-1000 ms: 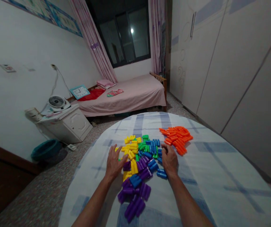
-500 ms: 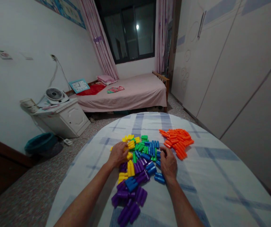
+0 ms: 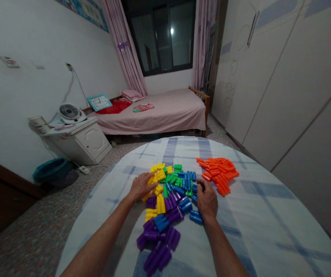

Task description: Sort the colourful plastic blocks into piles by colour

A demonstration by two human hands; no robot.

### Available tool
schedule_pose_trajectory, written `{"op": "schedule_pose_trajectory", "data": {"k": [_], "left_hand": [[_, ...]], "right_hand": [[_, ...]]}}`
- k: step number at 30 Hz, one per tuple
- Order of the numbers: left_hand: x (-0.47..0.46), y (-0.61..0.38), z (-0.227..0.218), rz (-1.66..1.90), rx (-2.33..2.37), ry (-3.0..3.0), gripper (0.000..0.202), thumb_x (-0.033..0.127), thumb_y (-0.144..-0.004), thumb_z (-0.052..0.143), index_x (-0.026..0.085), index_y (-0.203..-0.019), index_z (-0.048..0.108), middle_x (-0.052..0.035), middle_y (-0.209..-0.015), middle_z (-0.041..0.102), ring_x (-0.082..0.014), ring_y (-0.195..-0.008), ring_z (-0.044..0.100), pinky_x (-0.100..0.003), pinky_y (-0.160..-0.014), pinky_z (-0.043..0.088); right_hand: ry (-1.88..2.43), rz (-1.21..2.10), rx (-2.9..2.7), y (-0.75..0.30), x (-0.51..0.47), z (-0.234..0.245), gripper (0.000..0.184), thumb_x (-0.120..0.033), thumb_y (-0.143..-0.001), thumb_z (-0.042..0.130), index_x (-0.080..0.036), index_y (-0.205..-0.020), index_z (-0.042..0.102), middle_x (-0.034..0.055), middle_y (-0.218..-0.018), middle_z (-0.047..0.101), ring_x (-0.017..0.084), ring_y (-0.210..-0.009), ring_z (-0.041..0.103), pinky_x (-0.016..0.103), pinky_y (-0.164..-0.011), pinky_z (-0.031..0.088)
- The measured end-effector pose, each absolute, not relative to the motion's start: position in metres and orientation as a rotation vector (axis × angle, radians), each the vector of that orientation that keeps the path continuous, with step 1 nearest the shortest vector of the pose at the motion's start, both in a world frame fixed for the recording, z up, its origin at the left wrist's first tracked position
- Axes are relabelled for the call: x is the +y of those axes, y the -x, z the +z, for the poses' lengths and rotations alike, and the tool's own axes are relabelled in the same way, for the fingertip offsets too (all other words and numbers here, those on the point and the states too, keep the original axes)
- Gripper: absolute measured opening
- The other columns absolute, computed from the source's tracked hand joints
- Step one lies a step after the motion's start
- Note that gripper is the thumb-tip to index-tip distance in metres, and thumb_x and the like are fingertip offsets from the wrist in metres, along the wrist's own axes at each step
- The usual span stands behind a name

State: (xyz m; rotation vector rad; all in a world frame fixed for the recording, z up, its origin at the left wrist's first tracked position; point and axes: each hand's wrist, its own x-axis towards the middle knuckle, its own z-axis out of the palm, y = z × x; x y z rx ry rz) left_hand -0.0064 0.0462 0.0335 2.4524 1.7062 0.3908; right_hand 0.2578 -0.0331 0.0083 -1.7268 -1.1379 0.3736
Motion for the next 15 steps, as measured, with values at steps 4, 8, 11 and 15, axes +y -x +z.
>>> {"op": "schedule_pose_trajectory", "data": {"k": [4, 8, 11, 15], "left_hand": [[0.055, 0.018, 0.022, 0.643, 1.708, -2.348, 0.037, 0.037, -0.078, 0.054, 0.017, -0.106, 0.064, -0.0104, -0.116, 0.062, -0.0231, -0.11, 0.055, -0.037, -0.1, 0.039], [0.057, 0.036, 0.008, 0.918, 1.839, -2.142, 0.036, 0.041, -0.079, 0.048, 0.016, -0.099, 0.065, -0.0099, -0.107, 0.065, -0.0231, -0.104, 0.058, -0.04, -0.096, 0.043], [0.053, 0.048, -0.001, 1.011, 1.918, -2.069, 0.039, 0.042, -0.079, 0.044, 0.015, -0.097, 0.065, -0.0115, -0.103, 0.065, -0.0248, -0.101, 0.058, -0.043, -0.094, 0.044], [0.05, 0.063, -0.006, 1.06, 1.904, -2.102, 0.036, 0.041, -0.075, 0.049, 0.016, -0.094, 0.065, -0.0104, -0.103, 0.065, -0.0248, -0.102, 0.058, -0.041, -0.096, 0.042]], "right_hand": [[1.726, 0.371, -1.136, -0.258, -0.033, 0.009, 0.036, -0.032, -0.081, 0.035, -0.021, -0.099, 0.063, 0.0052, -0.104, 0.064, 0.02, -0.094, 0.057, 0.032, -0.083, 0.04], [1.738, 0.373, -1.136, -0.258, -0.033, 0.008, 0.035, -0.031, -0.081, 0.035, -0.021, -0.099, 0.063, 0.0043, -0.104, 0.065, 0.02, -0.095, 0.057, 0.032, -0.083, 0.04], [1.736, 0.363, -1.139, -0.258, -0.032, 0.006, 0.035, -0.031, -0.081, 0.035, -0.021, -0.099, 0.063, 0.0042, -0.104, 0.065, 0.02, -0.095, 0.057, 0.031, -0.084, 0.04], [1.751, 0.358, -1.144, -0.259, -0.032, 0.005, 0.036, -0.032, -0.081, 0.035, -0.022, -0.1, 0.063, 0.0047, -0.103, 0.065, 0.02, -0.094, 0.057, 0.031, -0.082, 0.04]]}}
